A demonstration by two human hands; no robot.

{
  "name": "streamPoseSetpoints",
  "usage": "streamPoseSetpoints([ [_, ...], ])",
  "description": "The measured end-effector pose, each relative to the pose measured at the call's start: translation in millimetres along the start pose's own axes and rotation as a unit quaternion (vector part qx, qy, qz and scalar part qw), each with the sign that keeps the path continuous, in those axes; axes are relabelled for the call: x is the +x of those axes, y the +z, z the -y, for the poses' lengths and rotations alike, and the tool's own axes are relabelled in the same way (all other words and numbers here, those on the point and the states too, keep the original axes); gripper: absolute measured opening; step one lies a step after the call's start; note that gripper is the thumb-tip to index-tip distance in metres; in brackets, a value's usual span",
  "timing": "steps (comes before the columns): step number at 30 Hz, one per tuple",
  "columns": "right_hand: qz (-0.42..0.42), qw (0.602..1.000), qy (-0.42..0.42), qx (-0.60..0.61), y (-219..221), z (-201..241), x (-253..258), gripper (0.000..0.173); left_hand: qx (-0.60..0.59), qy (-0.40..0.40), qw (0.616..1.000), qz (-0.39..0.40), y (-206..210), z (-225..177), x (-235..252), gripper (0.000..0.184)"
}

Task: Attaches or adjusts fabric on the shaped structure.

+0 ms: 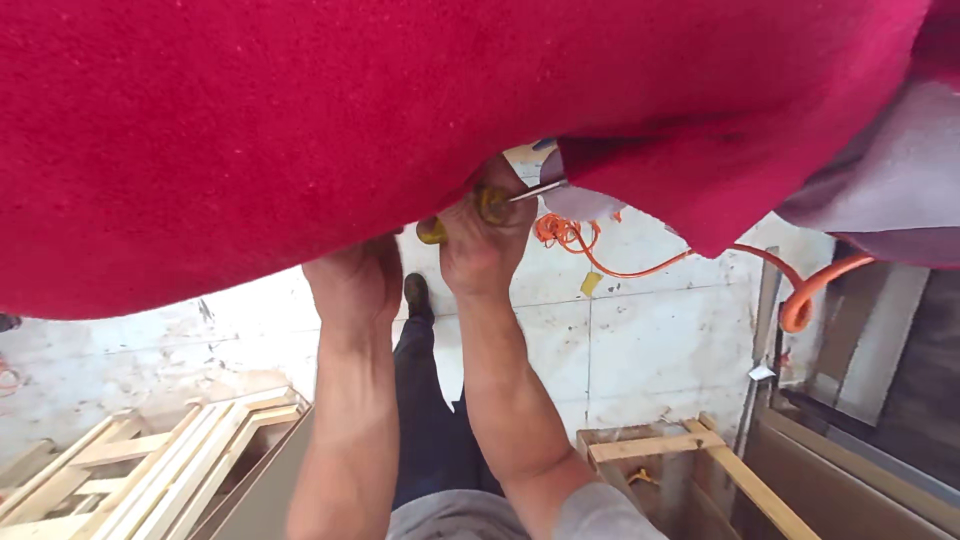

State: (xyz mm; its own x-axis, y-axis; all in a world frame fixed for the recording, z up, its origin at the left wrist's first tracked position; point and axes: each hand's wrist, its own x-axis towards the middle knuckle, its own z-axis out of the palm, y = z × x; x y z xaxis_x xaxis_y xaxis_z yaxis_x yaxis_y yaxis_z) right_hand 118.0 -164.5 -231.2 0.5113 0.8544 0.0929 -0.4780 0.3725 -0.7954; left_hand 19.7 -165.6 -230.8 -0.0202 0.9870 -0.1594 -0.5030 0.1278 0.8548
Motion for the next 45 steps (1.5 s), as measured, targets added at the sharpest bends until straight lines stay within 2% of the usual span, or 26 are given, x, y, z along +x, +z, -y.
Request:
streamPoseSetpoints([
  [2,-0.008,1.0,-0.008,-0.004,0.6,-0.4,-6.1,0.009,0.089,0.049,0.995,-0.021,-15.7,0.3,-4.8,0.02],
  [4,-0.023,1.0,-0.01,-0.003,2.7,-0.9,-9.2,0.007,0.074,0.096,0.993,0.007,-18.9,-5.2,-7.1,0.018],
  [6,-0.036,0.999,-0.005,-0.002,6.2,-3.2,-6.5,0.01,0.025,0.104,0.994,0.036,-14.0,-8.7,-8.6,0.015],
  [10,-0.021,1.0,-0.012,0.014,6.6,-3.3,-5.1,0.008,-0.079,0.047,0.995,0.041,-5.1,-5.8,-10.8,0.013],
  [14,-0.025,1.0,-0.01,0.006,5.1,-0.9,-5.5,0.007,-0.074,-0.067,0.994,0.049,3.9,-13.6,-10.8,0.032],
  [17,-0.027,0.999,-0.011,-0.015,2.4,-3.1,0.9,0.011,-0.061,-0.078,0.99,0.095,0.0,-22.5,-7.1,0.033],
  [20,-0.009,1.0,-0.021,-0.021,0.9,3.0,-4.2,0.007,-0.064,-0.074,0.992,0.075,5.1,-23.7,-6.3,0.027],
  [23,-0.031,0.999,-0.036,0.0,1.6,-7.0,4.6,0.013,-0.069,-0.121,0.988,0.066,10.8,-26.8,-5.9,0.03],
  [25,-0.024,0.999,-0.044,0.01,0.5,-10.6,9.8,0.015,-0.11,-0.143,0.98,0.086,12.2,-27.0,-3.4,0.031],
  [27,-0.002,1.0,-0.031,0.003,-3.3,-4.2,3.7,0.01,-0.176,-0.157,0.966,0.108,11.5,-22.3,-2.6,0.027],
  [29,0.014,1.0,-0.022,-0.007,-6.1,0.1,0.5,0.008,-0.224,-0.162,0.954,0.114,14.1,-15.3,-1.7,0.024],
  [33,-0.014,0.999,-0.027,0.017,-2.3,-10.6,12.6,0.019,-0.226,-0.158,0.956,0.099,19.6,-14.1,1.2,0.023],
  [37,0.009,0.999,-0.011,0.03,-6.7,-1.8,6.1,0.01,-0.19,-0.174,0.961,0.103,19.7,-22.5,3.6,0.026],
  [41,-0.022,1.0,-0.003,0.02,-1.3,-7.7,11.5,0.018,-0.189,-0.107,0.975,0.05,30.5,-15.9,-11.9,0.028],
  [45,0.01,1.0,-0.001,0.012,-9.1,2.9,4.3,0.011,-0.238,-0.083,0.967,0.026,44.1,-3.0,-17.5,0.033],
])
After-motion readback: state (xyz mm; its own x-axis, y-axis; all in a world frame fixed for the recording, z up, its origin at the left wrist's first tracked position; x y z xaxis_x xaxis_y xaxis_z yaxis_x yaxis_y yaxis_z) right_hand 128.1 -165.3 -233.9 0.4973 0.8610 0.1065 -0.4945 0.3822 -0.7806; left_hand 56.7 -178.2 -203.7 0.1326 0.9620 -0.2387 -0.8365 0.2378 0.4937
